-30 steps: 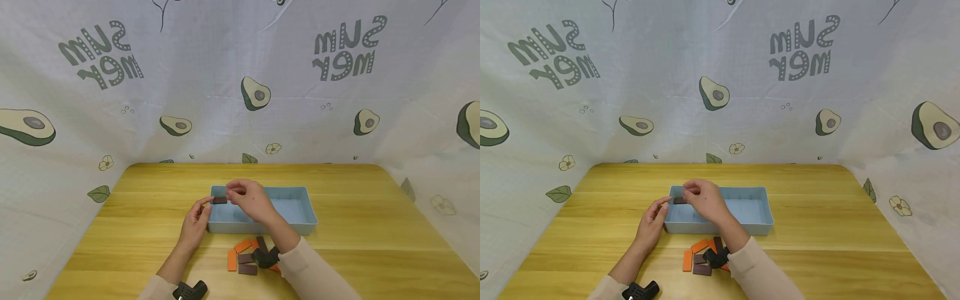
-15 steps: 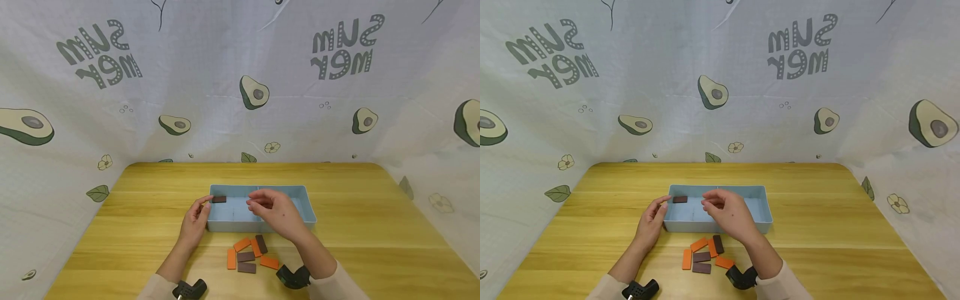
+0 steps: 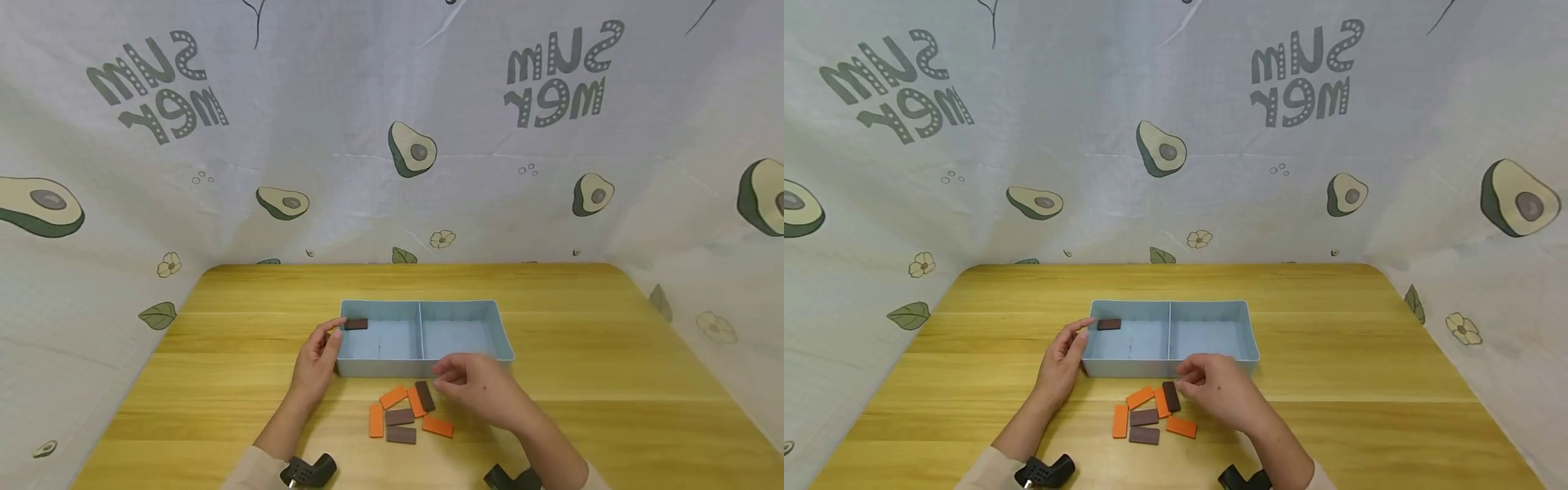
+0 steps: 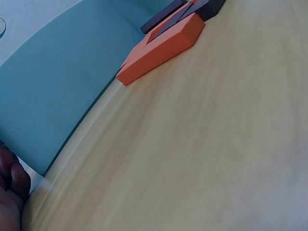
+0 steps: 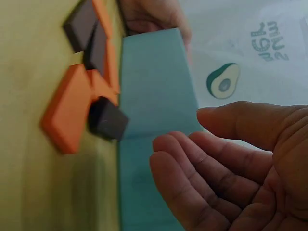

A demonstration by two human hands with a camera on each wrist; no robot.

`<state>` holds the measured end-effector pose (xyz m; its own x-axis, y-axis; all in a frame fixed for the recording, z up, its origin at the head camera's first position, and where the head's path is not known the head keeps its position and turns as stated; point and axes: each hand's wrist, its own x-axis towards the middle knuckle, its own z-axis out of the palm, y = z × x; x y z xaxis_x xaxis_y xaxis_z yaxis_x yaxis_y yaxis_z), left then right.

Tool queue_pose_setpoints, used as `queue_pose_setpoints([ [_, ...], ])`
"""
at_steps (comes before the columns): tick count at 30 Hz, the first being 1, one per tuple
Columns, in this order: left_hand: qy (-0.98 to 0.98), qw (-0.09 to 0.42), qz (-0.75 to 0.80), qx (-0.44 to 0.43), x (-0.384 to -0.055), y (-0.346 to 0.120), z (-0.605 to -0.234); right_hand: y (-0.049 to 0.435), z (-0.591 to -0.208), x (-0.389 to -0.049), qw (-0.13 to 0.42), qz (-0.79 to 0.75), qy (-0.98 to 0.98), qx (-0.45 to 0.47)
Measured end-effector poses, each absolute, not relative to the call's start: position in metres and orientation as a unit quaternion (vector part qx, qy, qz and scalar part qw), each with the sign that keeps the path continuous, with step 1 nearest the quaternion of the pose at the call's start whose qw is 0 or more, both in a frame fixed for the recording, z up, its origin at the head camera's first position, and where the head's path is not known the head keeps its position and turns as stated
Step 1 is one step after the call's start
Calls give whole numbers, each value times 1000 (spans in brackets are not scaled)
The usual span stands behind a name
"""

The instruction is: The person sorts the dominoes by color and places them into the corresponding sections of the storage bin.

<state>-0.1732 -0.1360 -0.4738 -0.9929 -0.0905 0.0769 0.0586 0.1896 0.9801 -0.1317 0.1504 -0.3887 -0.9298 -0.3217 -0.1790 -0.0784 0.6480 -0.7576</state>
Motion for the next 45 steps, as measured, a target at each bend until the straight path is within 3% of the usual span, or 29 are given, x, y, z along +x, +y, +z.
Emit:
queue_pose_setpoints([
  [14,-776,56,-628,14,-174,-138,-476,137,-426,-128,123,-332,930,-102],
  [31,-775,54,-629,22,-174,-137,-474,129,-430,-125,92,-285,951,-76],
  [45,-770,52,-635,19,-174,-137,-474,131,-425,-126,115,-294,947,-61],
])
